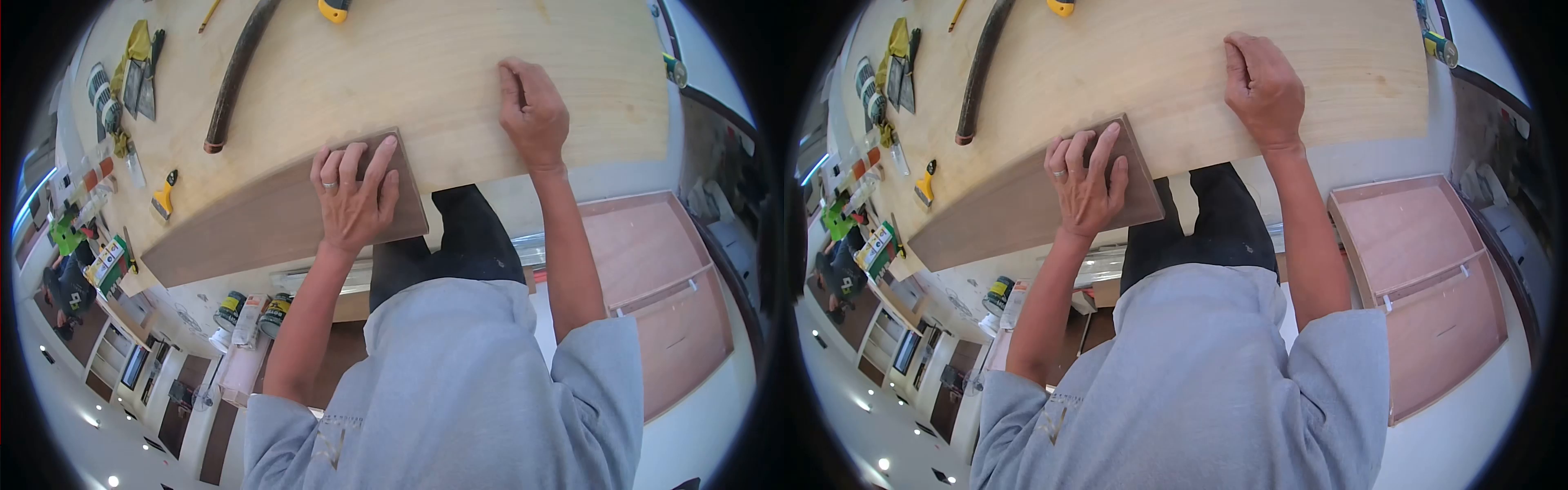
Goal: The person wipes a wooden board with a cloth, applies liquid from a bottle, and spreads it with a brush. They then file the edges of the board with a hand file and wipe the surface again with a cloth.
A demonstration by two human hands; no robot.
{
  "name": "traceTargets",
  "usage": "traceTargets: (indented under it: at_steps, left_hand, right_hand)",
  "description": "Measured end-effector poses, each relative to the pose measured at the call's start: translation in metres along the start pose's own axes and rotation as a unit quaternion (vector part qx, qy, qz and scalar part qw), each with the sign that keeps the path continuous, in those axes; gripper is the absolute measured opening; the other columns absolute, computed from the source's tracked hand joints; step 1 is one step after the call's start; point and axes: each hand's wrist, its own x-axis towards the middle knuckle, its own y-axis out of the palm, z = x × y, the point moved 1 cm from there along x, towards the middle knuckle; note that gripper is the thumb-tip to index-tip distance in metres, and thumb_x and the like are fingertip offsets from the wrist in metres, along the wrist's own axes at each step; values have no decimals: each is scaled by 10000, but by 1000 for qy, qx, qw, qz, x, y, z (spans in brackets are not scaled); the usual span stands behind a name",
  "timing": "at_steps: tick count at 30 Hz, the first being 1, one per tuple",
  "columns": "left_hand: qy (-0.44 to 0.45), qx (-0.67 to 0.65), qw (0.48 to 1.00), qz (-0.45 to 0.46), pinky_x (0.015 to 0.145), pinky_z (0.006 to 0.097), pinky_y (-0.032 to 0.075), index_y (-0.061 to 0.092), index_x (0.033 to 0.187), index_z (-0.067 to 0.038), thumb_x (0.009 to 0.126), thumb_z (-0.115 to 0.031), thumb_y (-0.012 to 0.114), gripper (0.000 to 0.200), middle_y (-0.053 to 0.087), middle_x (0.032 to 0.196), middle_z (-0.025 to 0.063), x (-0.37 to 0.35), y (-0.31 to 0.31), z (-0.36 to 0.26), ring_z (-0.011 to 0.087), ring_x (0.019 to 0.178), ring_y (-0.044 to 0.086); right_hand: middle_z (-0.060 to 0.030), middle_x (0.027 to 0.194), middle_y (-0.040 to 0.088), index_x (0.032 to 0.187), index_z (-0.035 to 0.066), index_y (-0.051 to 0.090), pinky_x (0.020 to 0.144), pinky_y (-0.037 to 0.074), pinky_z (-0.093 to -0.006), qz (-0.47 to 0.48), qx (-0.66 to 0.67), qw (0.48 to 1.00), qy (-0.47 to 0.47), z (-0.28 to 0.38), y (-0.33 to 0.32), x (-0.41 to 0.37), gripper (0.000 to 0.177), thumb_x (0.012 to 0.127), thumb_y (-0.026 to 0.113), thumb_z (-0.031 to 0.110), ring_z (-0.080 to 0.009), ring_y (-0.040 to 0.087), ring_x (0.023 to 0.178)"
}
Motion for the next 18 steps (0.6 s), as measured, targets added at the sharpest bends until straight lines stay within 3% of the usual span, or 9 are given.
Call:
traceTargets:
  at_steps: [18]
  left_hand:
    - [14,36,999,-16,1195,524,324,657,1456,-262,887,-241,700,571,480,1305,61,7,1,0,282,1232,420]
  right_hand:
    - [-57,841,683,1032,103,712,610,519,-383,19,-7,1000,-3,5,0,5,60,975,710,85,-267,659,704]
